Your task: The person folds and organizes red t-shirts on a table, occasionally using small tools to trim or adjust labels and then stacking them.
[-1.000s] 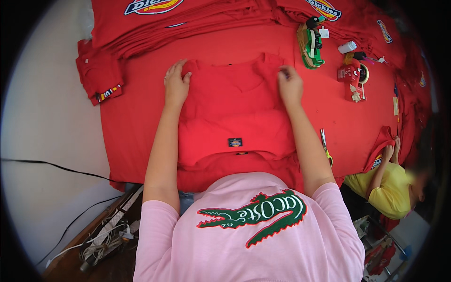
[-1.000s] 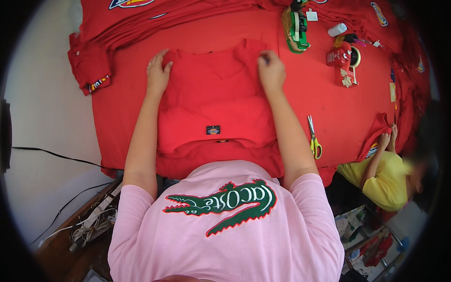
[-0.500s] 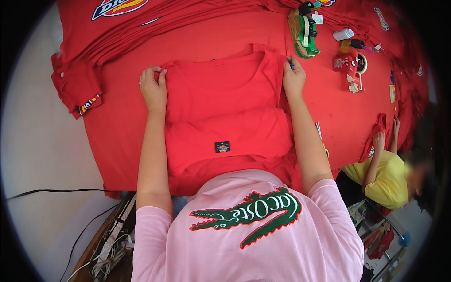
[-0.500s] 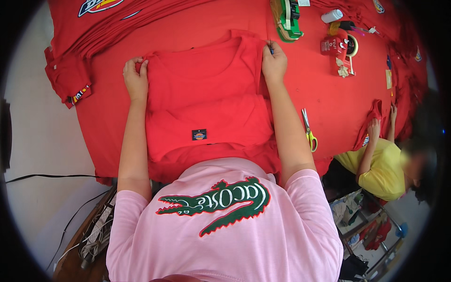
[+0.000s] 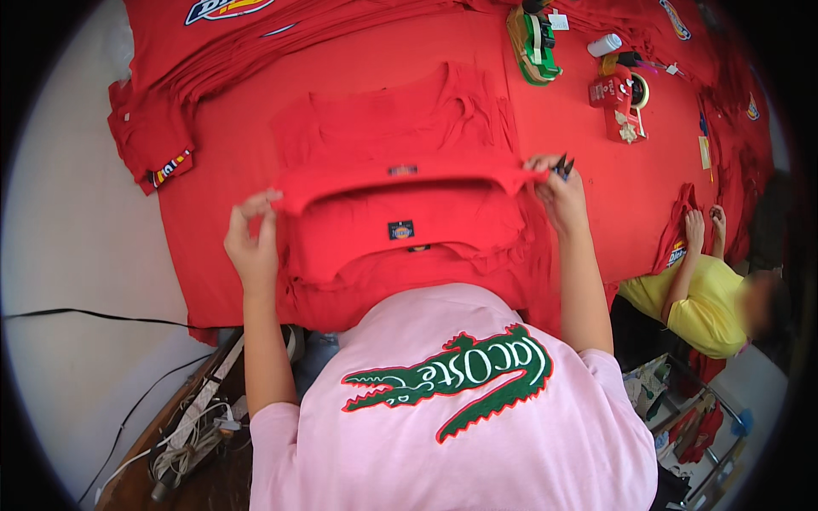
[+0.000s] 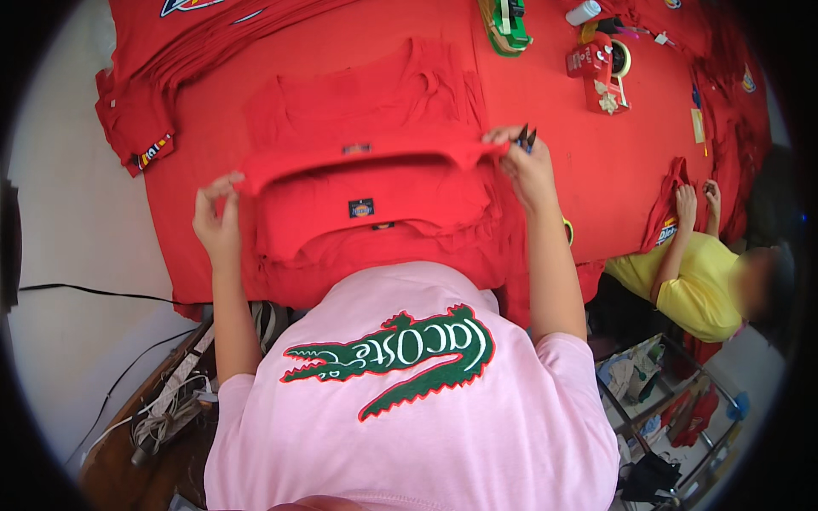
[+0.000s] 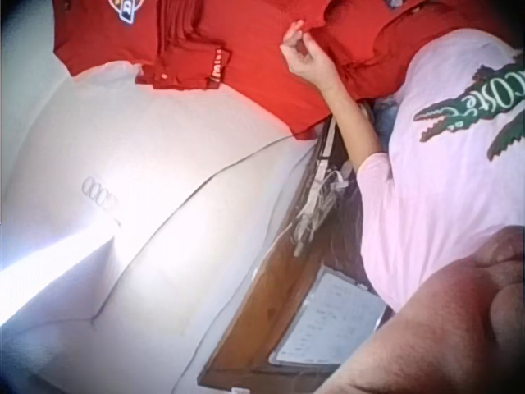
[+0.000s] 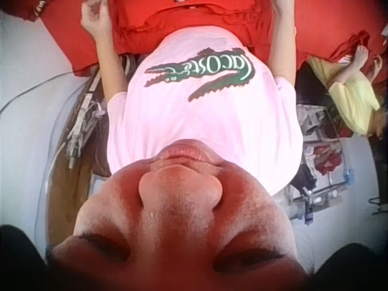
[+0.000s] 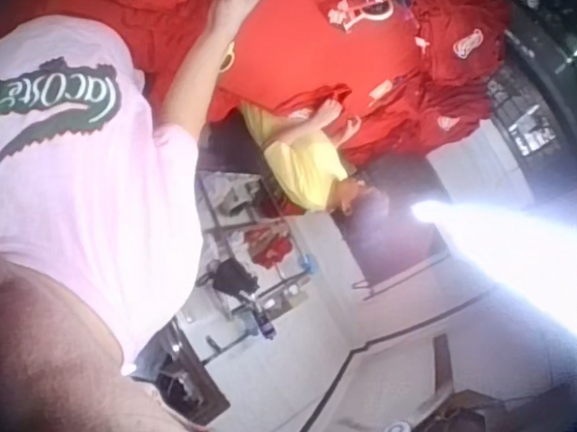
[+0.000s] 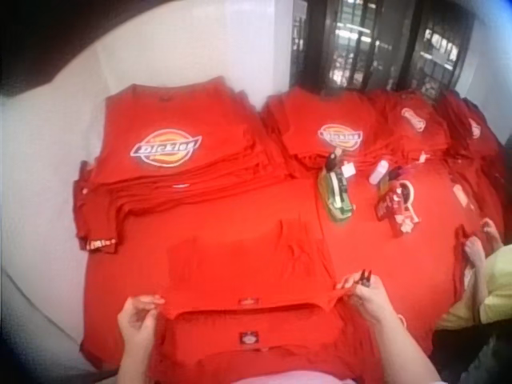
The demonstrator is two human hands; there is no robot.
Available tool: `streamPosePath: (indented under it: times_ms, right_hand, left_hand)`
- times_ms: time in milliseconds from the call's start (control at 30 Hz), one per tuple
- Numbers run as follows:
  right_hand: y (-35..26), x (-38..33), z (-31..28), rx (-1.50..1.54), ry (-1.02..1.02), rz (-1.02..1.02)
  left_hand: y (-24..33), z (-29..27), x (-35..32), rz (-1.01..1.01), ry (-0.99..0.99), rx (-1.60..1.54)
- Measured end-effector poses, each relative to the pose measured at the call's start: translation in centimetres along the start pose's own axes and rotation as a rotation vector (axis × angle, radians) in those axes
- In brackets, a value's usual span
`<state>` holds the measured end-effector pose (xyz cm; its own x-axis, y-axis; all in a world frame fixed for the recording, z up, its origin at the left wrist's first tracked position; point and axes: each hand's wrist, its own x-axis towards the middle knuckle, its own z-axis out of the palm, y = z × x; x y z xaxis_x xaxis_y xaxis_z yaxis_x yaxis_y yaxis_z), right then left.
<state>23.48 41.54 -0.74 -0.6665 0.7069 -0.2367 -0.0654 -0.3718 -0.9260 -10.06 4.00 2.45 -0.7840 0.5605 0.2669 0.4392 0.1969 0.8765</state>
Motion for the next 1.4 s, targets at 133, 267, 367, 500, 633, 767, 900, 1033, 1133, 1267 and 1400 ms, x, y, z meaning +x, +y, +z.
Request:
streamPosePath:
  times_ms: [133,267,367,500,633,767,900,1033,1133,1267,1400]
  right_hand:
    - [3.9,-6.7,-1.9,-0.279,-0.1,-0.036]
    - [7.2,-8.5,-1.9,-0.288,0.067,-0.05]
    - [7.2,-7.7,-2.0,-0.298,0.085,-0.04]
    - [7.1,-7.8,-2.2,-0.268,0.075,-0.022]
    - [8.4,-7.9,-3.1,-0.283,0.091,-0.081]
    - [8.0,-7.8,-2.6,-0.285,0.105,-0.059]
    - [7.4,-7.5,-2.8,-0.285,0.151,0.055]
    - [6.8,-7.6,-2.2,-0.218,0.143,0.06]
    - [6.4,-6.9,-2.8,-0.173,0.178,0.1]
    - [5.6,-4.3,-3.4,-0.12,0.308,-0.01]
    - [3.0,1.0,-0.9,-0.311,0.343,-0.122]
  left_hand:
    - [-0.3,-1.2,-9.9,-0.119,-0.12,0.134]
    - [-1.5,0.8,-14.6,-0.043,-0.035,0.25]
    - [-1.4,1.5,-14.2,-0.01,-0.018,0.298]
    - [-2.4,0.8,-14.5,0.011,-0.028,0.22]
    - [-2.8,1.2,-14.8,0.012,0.005,0.193]
    - [-2.8,1.3,-15.1,0.015,0.023,0.207]
    - [-2.9,1.1,-14.8,0.008,0.008,0.213]
    - [-2.9,1.2,-14.7,-0.047,0.049,0.148]
    - [-4.0,1.0,-14.5,-0.264,0.169,-0.275]
    - [-2.9,0.5,-8.7,-0.185,0.229,-0.179]
    - [-3.6,2.1,-0.6,-0.104,0.082,0.083]
